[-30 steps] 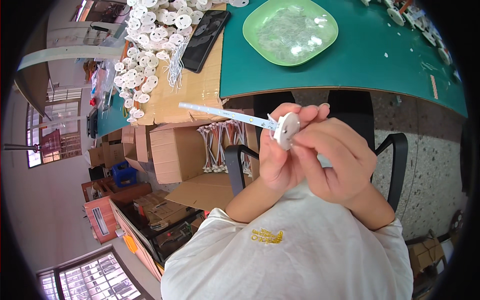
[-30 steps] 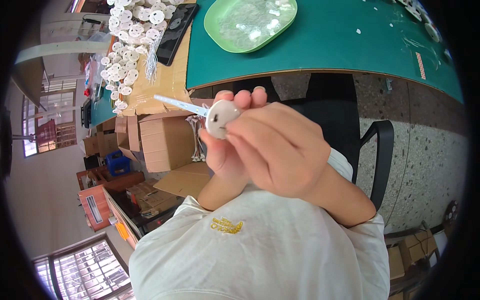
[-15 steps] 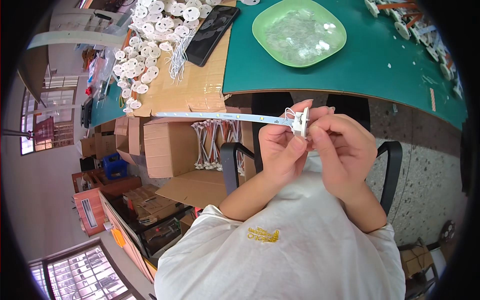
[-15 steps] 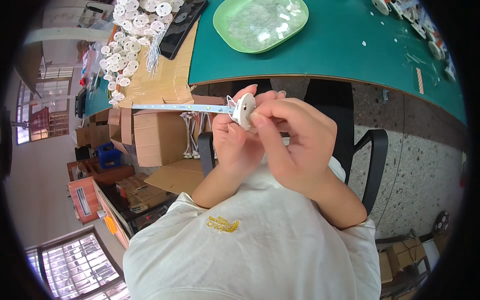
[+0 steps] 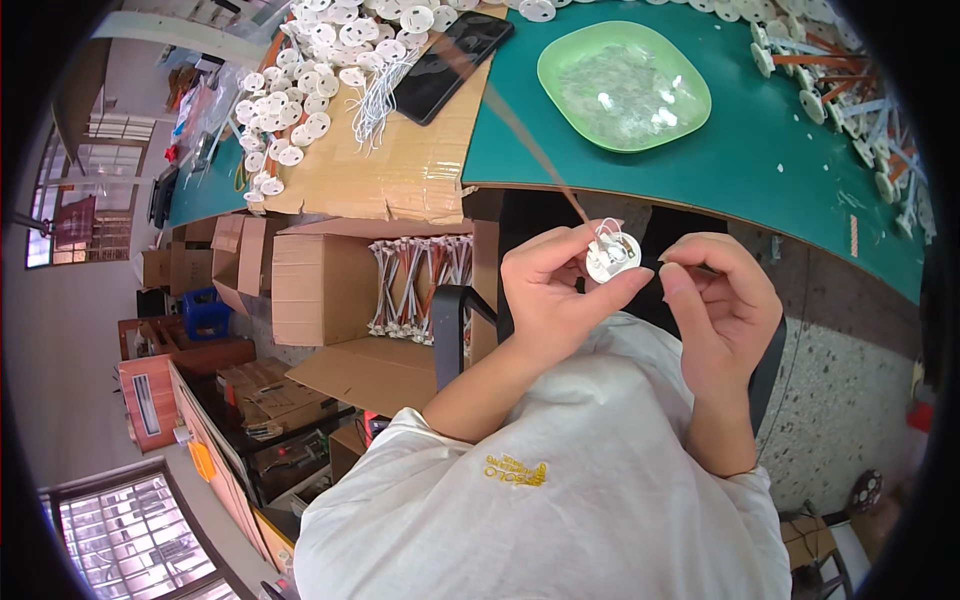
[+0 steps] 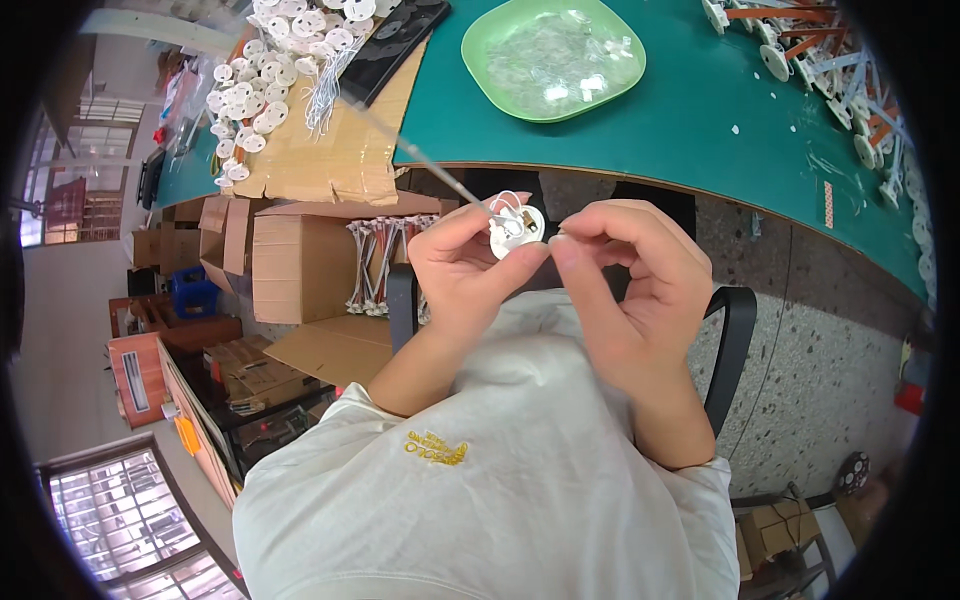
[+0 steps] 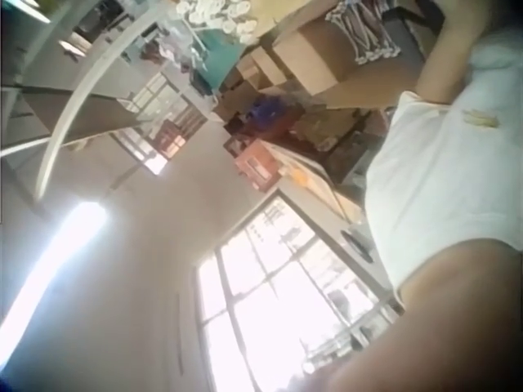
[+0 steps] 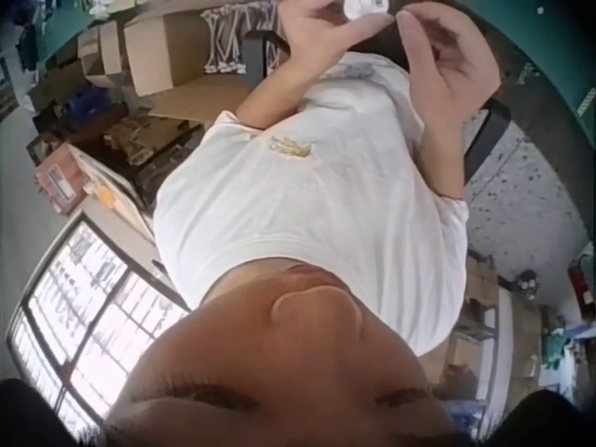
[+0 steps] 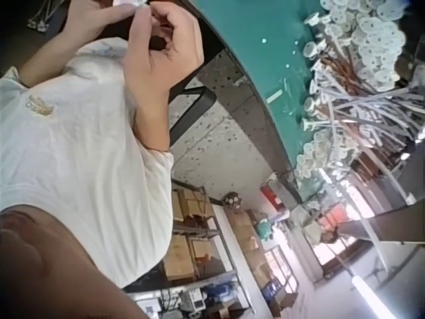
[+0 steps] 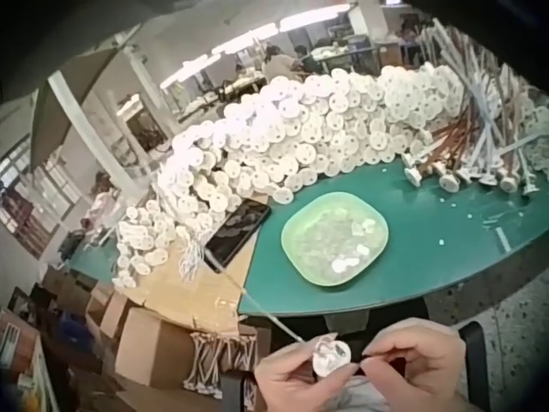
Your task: Assembling LED lights by inserting light strips into plastic circular bases and connecting components.
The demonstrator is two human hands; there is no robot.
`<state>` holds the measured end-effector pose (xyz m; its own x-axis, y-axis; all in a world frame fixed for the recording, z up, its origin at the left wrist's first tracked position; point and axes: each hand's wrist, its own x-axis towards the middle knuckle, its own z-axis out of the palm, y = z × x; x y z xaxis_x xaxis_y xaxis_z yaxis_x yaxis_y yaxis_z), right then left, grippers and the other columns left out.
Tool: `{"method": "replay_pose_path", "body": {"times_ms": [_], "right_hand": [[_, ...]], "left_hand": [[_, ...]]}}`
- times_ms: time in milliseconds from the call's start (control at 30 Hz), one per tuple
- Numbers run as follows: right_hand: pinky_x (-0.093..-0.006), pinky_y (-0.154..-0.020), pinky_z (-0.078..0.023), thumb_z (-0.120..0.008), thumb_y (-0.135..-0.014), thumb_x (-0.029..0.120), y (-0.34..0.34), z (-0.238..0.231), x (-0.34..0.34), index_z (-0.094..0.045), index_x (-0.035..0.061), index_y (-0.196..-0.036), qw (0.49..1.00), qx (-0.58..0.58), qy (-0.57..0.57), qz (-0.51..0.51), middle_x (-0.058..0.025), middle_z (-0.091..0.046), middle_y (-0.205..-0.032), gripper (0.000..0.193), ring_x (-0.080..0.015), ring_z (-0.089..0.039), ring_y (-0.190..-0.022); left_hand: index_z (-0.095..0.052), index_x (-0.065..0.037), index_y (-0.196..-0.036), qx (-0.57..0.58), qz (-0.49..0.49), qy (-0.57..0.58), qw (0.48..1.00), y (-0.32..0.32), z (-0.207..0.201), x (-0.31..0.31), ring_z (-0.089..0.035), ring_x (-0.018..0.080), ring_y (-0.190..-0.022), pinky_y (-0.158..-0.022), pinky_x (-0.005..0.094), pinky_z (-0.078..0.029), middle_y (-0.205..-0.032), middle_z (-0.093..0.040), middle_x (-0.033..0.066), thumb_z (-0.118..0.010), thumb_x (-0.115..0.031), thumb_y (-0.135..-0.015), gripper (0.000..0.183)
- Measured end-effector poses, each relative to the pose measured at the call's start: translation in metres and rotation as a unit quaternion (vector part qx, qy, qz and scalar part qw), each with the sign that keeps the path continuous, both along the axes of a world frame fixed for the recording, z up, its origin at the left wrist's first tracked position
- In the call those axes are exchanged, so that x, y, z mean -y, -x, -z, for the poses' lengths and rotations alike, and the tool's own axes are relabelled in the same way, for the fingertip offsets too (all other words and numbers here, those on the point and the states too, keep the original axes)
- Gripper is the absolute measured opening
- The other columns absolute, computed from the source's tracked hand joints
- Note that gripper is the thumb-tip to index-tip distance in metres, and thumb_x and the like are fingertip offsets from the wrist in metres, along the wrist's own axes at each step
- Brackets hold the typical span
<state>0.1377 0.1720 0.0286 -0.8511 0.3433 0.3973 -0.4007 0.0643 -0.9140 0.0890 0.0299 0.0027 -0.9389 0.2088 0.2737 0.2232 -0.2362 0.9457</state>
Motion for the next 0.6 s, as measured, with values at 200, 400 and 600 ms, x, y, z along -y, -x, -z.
{"method": "replay_pose_path", "body": {"times_ms": [200,400,600], "right_hand": [[-0.0208,-0.060,-0.049,-0.073,-0.074,-0.007,-0.001,-0.021,0.004,-0.067,-0.0021,-0.090,0.984,0.038,-0.173,0.032,-0.0092,-0.067,-0.087,0.018,-0.0111,-0.061,-0.069],[-0.0214,-0.060,-0.048,-0.067,-0.081,-0.007,0.009,-0.019,0.004,-0.067,-0.0045,-0.084,0.976,0.001,-0.217,0.008,-0.0093,-0.068,-0.080,0.004,-0.0130,-0.062,-0.066],[-0.0204,-0.061,-0.047,-0.061,-0.089,-0.005,0.009,-0.013,-0.002,-0.063,-0.0072,-0.092,0.998,0.054,-0.020,-0.031,-0.0108,-0.063,-0.093,0.004,-0.0103,-0.058,-0.072]], "left_hand": [[-0.071,0.003,-0.097,-0.201,-0.097,0.218,0.950,0.004,-0.008,0.006,-0.048,0.0051,-0.048,-0.043,0.0200,-0.039,-0.061,-0.056,0.0013,-0.088,-0.011,-0.061,0.042],[-0.072,-0.001,-0.092,-0.331,-0.167,0.284,0.884,0.006,-0.019,0.011,-0.044,0.0048,-0.041,-0.039,0.0187,-0.035,-0.054,-0.050,-0.0014,-0.088,-0.012,-0.059,0.037],[-0.071,-0.001,-0.088,-0.325,-0.177,0.291,0.882,0.010,-0.018,0.016,-0.043,0.0053,-0.041,-0.038,0.0198,-0.033,-0.051,-0.048,-0.0010,-0.091,-0.016,-0.058,0.038]]}}
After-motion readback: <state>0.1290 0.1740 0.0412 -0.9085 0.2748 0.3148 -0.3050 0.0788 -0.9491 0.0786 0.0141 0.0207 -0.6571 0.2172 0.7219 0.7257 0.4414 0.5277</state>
